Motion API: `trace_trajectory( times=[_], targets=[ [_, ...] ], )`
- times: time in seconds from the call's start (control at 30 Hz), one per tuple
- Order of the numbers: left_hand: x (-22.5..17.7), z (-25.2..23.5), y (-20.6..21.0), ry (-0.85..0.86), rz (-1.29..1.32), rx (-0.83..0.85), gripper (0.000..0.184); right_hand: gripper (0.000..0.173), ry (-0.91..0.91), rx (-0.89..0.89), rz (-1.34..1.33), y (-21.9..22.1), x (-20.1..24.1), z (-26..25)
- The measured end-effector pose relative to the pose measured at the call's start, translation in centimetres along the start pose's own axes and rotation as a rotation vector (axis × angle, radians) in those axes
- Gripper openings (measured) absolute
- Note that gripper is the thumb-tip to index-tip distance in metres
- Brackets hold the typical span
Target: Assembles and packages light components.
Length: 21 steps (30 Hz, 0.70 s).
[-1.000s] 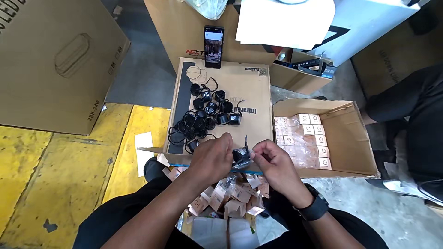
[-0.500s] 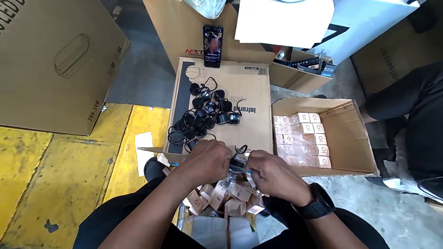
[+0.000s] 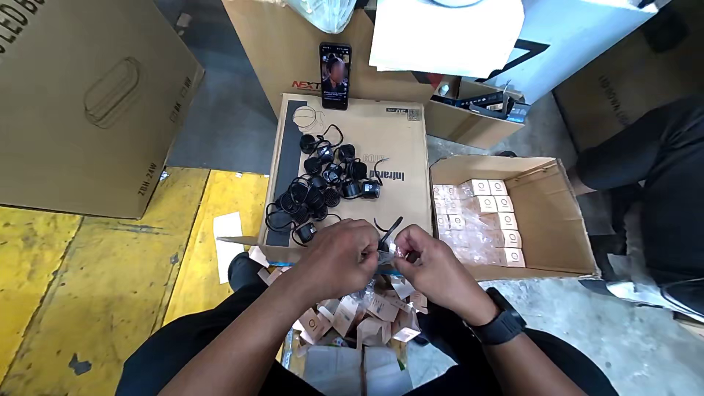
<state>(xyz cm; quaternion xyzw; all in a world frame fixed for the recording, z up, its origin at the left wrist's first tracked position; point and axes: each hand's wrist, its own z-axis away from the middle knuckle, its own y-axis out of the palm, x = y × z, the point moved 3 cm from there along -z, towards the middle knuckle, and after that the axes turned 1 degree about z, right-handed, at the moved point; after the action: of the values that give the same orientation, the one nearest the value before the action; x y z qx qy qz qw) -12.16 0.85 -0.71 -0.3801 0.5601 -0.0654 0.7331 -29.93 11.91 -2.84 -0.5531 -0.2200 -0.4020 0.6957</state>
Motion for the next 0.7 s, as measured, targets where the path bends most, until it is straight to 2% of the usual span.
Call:
trace_trajectory(
  times=[0.1, 0.17, 0.23, 0.3, 0.4, 0.53, 0.6, 0.7],
  targets=[
    [-0.2, 0.2, 0.7, 0.017, 0.106, -0.053, 0.015, 0.061, 0.034, 0.019, -0.121, 0.1, 0.1, -0.3],
    [-0.4, 0.2, 1.1, 0.021, 0.157, -0.039, 0.014, 0.073, 0.010, 0.067, -0.115, 0.3, 0.0, -0.3],
    [-0.8, 0.3, 1.3, 0.033, 0.173, -0.008, 0.014, 0.064, -0.084, 0.115, -0.113, 0.9, 0.0, -0.3],
    [-0.9, 0.3, 1.5, 0.056, 0.168, 0.013, 0.014, 0.040, -0.158, 0.148, -0.162, 1.4, 0.1, -0.2],
    [-0.7, 0.2, 1.4, 0.034, 0.120, 0.028, 0.013, 0.015, -0.179, 0.161, -0.233, 1.3, 0.0, -0.3],
    [-0.6, 0.1, 1.3, -0.023, 0.049, 0.048, 0.018, 0.014, -0.086, 0.181, -0.191, 0.8, -0.7, -0.6],
    [-0.6, 0.1, 1.3, -0.111, -0.005, 0.082, 0.020, 0.016, -0.002, 0.171, -0.119, 0.7, -1.1, -0.8],
    [-0.4, 0.1, 1.0, -0.204, -0.181, 0.162, 0.031, 0.019, 0.166, 0.072, -0.031, 0.4, -2.5, -1.7]
  ],
)
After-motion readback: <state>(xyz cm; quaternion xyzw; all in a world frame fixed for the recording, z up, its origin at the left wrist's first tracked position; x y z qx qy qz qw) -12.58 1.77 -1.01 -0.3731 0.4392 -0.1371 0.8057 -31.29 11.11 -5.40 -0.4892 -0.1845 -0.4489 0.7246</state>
